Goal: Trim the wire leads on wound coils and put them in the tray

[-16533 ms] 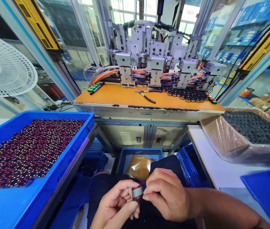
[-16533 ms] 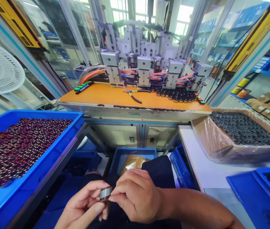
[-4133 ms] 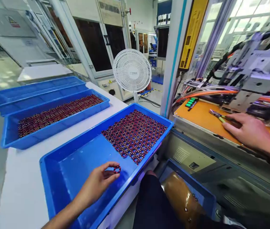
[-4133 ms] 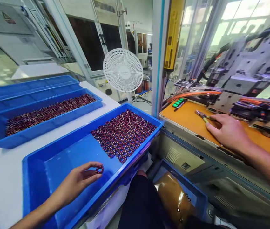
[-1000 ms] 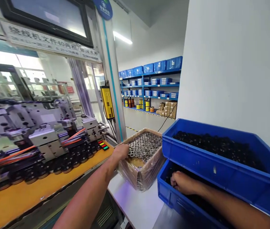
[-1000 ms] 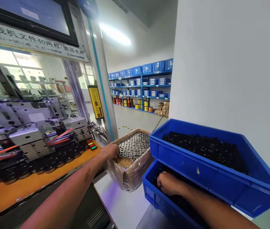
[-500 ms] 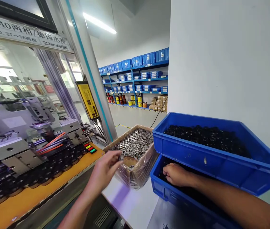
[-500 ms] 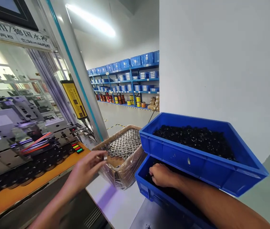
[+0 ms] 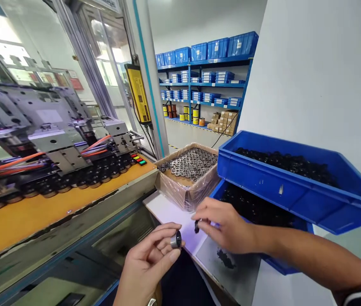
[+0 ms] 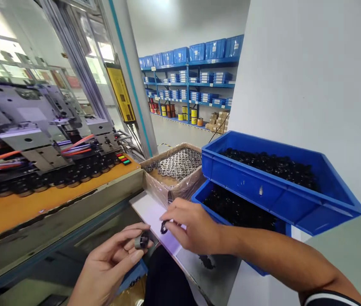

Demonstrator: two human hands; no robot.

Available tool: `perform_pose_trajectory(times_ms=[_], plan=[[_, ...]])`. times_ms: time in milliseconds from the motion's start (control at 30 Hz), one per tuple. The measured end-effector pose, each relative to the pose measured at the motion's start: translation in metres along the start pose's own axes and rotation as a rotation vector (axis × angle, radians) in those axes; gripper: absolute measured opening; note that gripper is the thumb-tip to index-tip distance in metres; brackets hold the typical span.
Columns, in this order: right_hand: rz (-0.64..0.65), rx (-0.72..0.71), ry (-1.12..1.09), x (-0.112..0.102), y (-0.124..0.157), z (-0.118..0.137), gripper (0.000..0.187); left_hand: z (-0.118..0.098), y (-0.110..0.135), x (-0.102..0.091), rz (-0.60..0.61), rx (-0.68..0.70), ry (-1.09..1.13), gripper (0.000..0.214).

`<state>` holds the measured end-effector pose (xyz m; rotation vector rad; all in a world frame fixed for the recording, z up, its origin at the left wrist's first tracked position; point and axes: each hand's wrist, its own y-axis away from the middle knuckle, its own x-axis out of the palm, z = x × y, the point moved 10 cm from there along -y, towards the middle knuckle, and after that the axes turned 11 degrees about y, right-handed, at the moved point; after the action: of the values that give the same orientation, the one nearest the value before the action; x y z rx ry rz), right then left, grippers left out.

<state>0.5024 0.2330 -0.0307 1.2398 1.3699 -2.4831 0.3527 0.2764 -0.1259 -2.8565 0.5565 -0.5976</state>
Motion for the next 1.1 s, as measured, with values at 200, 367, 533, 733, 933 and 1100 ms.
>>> perform_pose_trajectory(times_ms=[200, 367, 533, 733, 933, 1100], plan=[[0.071, -0.004, -0.146, 0.026, 0.021, 0.014, 0.005, -0.004, 0.018, 0.003, -0.02, 0.104, -0.058, 0.03], [0.06, -0.049, -0.145, 0.025, 0.025, 0.02, 0.01, 0.001, 0.021, 0.004, -0.023, 0.117, -0.068, 0.025], [0.016, -0.086, -0.132, 0.028, 0.027, 0.021, 0.012, 0.013, 0.022, -0.003, -0.041, 0.06, 0.077, 0.019], [0.0, -0.101, -0.122, 0.03, 0.029, 0.022, 0.013, 0.007, 0.02, -0.002, -0.076, 0.071, 0.037, 0.025], [-0.025, -0.113, -0.1, 0.028, 0.028, 0.024, 0.017, 0.015, 0.022, -0.003, -0.099, -0.013, 0.077, 0.02], [-0.046, -0.12, -0.094, 0.028, 0.029, 0.024, 0.017, 0.021, 0.021, 0.001, -0.083, -0.058, 0.097, 0.022]])
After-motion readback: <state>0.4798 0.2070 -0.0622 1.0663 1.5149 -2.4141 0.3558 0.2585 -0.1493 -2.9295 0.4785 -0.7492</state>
